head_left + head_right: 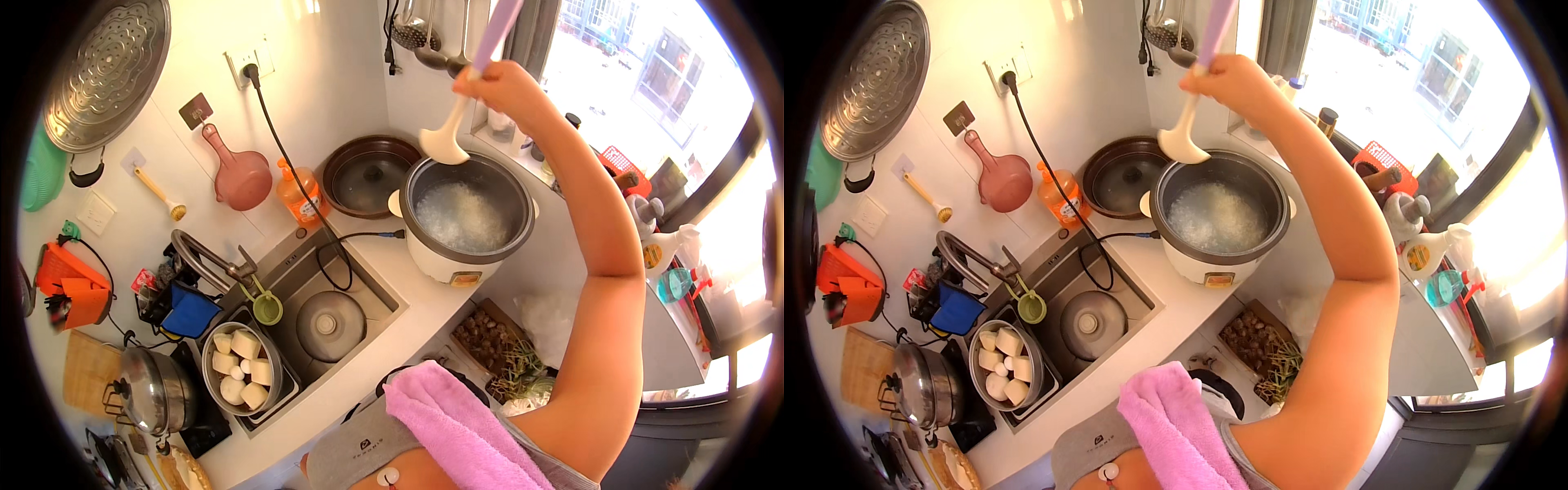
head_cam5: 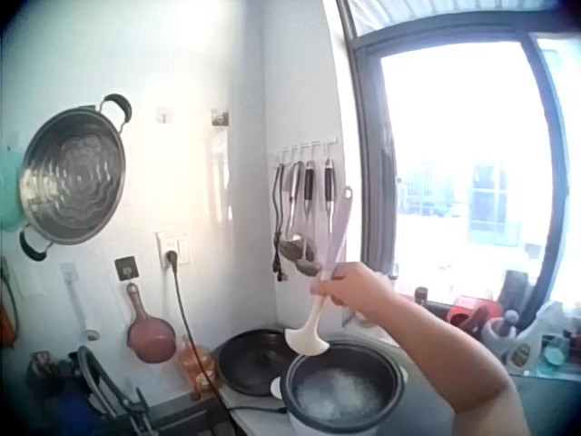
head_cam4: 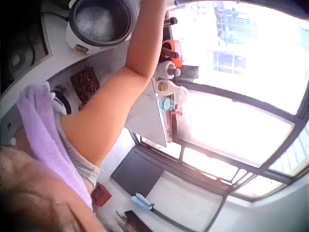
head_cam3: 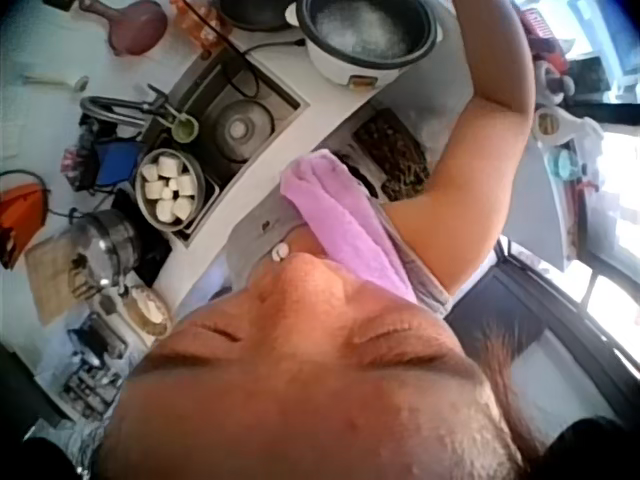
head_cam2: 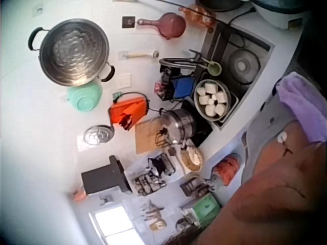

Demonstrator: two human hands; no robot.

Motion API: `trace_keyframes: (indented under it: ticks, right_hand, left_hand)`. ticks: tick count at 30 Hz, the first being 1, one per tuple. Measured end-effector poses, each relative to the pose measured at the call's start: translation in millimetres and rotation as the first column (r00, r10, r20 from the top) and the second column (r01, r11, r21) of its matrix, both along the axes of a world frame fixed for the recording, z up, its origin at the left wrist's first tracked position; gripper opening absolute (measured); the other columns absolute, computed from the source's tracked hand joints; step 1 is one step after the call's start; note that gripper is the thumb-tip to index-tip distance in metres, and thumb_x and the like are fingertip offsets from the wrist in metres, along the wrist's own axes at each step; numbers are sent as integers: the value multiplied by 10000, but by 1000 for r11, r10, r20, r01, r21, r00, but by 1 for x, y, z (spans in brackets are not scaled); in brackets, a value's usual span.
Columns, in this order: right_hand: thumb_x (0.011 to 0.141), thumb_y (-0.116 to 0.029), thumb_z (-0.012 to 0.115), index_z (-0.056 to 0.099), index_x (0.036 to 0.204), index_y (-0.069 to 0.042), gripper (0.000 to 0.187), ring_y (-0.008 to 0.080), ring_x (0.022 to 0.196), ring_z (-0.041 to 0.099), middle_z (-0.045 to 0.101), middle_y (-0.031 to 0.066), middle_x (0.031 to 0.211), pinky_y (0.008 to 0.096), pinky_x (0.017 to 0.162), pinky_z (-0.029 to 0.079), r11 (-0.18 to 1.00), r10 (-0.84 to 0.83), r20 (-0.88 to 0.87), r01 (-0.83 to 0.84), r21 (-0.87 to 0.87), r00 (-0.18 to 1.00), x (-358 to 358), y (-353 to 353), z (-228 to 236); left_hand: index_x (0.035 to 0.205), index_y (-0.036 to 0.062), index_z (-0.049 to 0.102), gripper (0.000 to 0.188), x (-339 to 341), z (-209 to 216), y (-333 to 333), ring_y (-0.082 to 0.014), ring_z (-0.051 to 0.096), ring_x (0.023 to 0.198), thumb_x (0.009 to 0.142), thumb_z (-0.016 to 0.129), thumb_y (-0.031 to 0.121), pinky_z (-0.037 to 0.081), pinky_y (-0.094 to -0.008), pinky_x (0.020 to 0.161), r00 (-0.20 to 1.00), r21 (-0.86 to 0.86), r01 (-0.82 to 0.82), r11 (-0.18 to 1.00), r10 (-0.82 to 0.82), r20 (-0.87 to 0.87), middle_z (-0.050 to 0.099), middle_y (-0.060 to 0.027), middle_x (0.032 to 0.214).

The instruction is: The person washes their hands, wipes their face with a towel, and removes a steamer basket containing white buns and eggs. They stir a pot of congee with a ladle and then transfer the buns and eggs into a cloth-lined straw basket. Finally, they place a new steamer basket onto a pot on the stove.

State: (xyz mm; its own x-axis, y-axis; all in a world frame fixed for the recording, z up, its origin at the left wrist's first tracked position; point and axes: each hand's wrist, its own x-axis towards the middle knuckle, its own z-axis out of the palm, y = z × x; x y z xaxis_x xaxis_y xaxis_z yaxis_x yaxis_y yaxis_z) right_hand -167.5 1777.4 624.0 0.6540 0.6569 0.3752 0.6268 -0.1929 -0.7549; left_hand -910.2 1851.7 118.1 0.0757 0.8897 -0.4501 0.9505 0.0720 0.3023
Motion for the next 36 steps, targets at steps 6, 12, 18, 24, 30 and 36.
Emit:
trace_keyframes:
  ticks: [6,12,18,24,30,36]
  right_hand:
    - [844,-246,647,660,939,-41,227,54,502,427,506,-10,620,208,458,333,979,-117,-337,52,-197,934,0,-62,-49]
    - [857,-163,586,627,909,-34,145,54,503,451,520,-4,618,202,464,348,970,-239,-18,239,34,971,8,-103,-102]
    - [783,-70,569,638,885,-25,131,75,570,530,605,26,695,212,502,425,978,-188,-219,162,-132,957,-12,-141,-113]
    - [809,-84,613,669,975,-17,188,96,695,600,627,38,766,223,606,503,993,-59,-380,16,-114,923,-47,-153,-140]
    - [791,-180,665,682,956,-63,202,175,713,633,676,71,819,300,663,492,983,-21,-42,13,-181,999,-76,-151,-155]
    - [758,-183,684,691,929,-65,208,243,726,646,682,104,807,312,692,498,988,16,7,-15,-154,1000,-91,-147,-150]
  left_hand:
    - [903,24,654,192,7,8,3,-183,608,788,808,598,181,486,-301,695,1000,-15,8,1000,-8,26,661,-87,893]
    - [894,15,652,171,13,11,4,-170,607,772,806,608,155,485,-291,685,999,-30,19,999,-17,41,662,-81,881]
    - [884,6,650,151,22,13,5,-157,607,757,804,617,129,484,-281,675,998,-62,29,998,-25,66,662,-75,869]
    - [875,-3,648,131,38,20,7,-144,606,741,801,626,103,484,-271,665,987,-128,35,991,-14,159,662,-69,857]
    - [899,-21,641,136,131,160,25,-136,608,763,811,623,80,485,-264,692,728,-252,158,955,59,683,663,-70,881]
    - [806,-59,673,362,204,373,19,-251,613,669,753,709,297,493,-342,636,-67,457,489,743,-491,869,656,-149,762]
